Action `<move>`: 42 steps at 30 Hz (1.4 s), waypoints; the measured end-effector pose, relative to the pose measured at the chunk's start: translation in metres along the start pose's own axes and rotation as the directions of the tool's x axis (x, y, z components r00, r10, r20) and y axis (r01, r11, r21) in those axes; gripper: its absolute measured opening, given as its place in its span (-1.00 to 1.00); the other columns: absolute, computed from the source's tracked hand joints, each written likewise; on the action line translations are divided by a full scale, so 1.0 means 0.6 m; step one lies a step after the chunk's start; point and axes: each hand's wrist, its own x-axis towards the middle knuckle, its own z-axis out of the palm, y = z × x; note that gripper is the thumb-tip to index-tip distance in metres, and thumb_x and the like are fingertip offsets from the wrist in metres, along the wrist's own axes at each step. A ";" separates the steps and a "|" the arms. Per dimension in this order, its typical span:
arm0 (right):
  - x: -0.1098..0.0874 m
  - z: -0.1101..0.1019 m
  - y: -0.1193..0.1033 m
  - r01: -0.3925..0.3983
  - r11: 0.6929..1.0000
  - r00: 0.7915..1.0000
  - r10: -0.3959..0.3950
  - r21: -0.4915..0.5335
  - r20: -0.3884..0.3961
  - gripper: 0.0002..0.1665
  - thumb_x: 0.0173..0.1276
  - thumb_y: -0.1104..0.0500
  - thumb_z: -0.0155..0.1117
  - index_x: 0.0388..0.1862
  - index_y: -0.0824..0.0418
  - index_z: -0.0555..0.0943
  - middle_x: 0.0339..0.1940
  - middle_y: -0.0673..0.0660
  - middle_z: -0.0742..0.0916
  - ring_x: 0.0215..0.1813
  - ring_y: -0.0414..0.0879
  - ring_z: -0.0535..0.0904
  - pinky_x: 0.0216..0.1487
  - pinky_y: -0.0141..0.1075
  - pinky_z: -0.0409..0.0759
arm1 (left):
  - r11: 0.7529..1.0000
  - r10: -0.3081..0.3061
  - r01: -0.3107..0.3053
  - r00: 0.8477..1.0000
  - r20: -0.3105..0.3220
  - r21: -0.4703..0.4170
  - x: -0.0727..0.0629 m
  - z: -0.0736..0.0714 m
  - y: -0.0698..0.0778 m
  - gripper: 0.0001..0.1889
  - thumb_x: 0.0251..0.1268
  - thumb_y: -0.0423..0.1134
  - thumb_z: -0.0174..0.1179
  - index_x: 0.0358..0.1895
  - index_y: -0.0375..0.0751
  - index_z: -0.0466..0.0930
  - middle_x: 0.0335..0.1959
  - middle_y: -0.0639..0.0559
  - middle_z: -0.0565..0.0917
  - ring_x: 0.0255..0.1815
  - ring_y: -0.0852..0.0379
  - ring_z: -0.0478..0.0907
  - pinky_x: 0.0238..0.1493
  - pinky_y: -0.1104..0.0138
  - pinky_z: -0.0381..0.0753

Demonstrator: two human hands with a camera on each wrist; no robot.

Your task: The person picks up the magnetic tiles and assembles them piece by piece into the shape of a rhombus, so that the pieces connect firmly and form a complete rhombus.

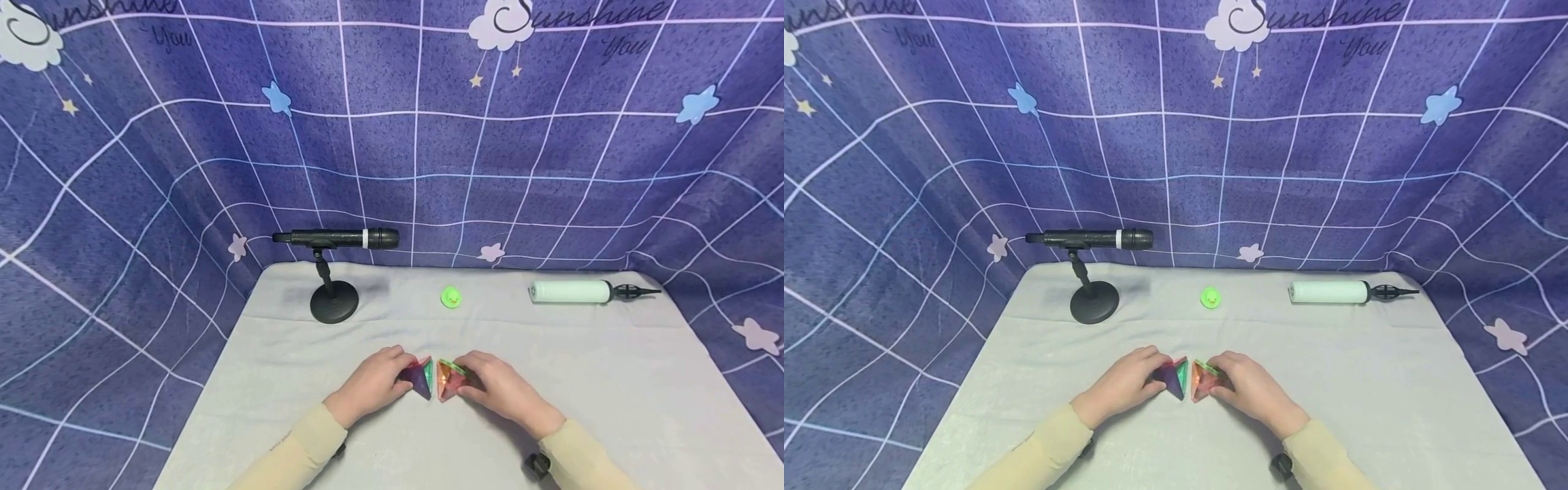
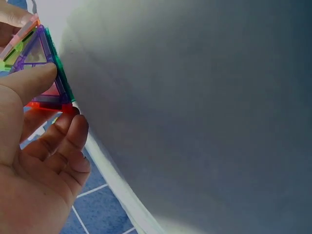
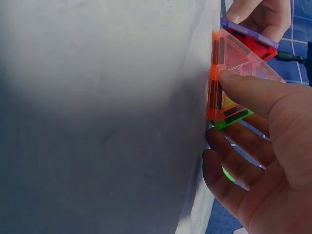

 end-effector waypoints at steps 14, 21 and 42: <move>0.004 0.001 -0.009 -0.004 1.000 1.000 0.004 0.014 -0.008 -0.48 0.21 0.18 0.62 0.12 0.25 0.67 0.00 0.05 0.77 0.06 -0.02 0.70 0.16 -0.04 0.61 | 1.000 0.007 -0.006 1.000 -0.010 0.022 0.004 0.008 0.007 -0.60 0.30 -0.09 0.46 0.15 -0.08 0.67 -0.18 0.15 0.58 -0.20 0.22 0.49 -0.10 0.29 0.55; 0.008 -0.006 -0.015 0.009 1.000 1.000 -0.009 0.006 -0.009 -0.46 0.25 0.14 0.61 0.17 0.25 0.67 0.06 0.08 0.76 0.12 -0.03 0.68 0.20 -0.06 0.59 | 1.000 0.009 -0.009 1.000 -0.016 0.025 0.003 0.008 0.006 -0.61 0.31 -0.10 0.45 0.15 -0.08 0.66 -0.17 0.16 0.58 -0.20 0.23 0.49 -0.10 0.30 0.54; 0.014 -0.015 -0.037 -0.037 0.999 0.999 0.037 -0.013 0.007 -0.50 0.35 0.10 0.53 0.22 0.19 0.66 0.09 0.01 0.71 0.06 -0.14 0.67 0.10 -0.12 0.65 | 1.000 -0.003 0.003 1.000 -0.008 0.027 0.006 0.009 0.008 -0.59 0.29 -0.10 0.45 0.16 -0.09 0.66 -0.16 0.16 0.59 -0.19 0.22 0.51 -0.10 0.28 0.56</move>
